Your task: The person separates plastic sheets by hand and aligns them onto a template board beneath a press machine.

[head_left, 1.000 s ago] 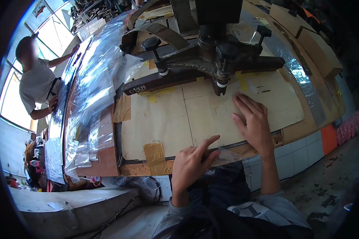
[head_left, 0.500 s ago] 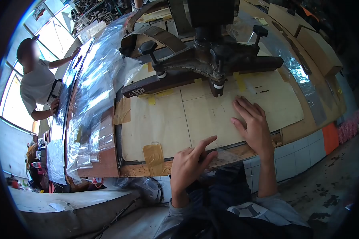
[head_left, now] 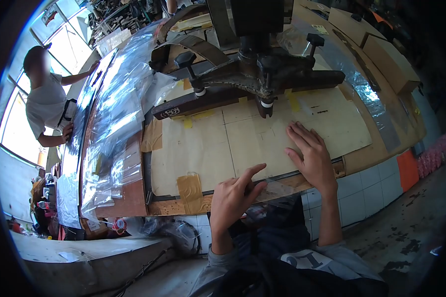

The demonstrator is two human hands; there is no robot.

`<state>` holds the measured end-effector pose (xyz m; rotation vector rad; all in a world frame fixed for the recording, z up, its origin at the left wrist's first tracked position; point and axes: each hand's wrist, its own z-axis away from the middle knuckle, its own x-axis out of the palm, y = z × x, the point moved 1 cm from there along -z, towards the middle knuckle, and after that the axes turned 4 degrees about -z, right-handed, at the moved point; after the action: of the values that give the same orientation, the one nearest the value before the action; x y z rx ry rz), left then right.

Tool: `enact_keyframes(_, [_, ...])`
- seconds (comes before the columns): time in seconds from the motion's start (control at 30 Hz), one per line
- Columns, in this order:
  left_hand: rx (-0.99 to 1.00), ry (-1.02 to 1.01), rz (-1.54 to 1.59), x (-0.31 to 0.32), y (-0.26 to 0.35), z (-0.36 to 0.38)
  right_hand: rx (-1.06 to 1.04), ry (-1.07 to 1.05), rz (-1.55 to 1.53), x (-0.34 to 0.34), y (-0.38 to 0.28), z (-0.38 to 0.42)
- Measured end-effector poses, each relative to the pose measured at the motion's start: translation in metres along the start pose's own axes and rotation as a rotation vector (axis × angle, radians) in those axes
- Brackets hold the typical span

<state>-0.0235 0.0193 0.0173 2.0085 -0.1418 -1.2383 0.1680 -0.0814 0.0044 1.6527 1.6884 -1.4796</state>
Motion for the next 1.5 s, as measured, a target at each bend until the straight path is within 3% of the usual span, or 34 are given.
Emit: enact_keyframes(1.5, [-0.003, -0.014, 0.076, -0.005, 0.001, -0.001, -0.038, 0.126, -0.088, 0.004, 0.003, -0.011])
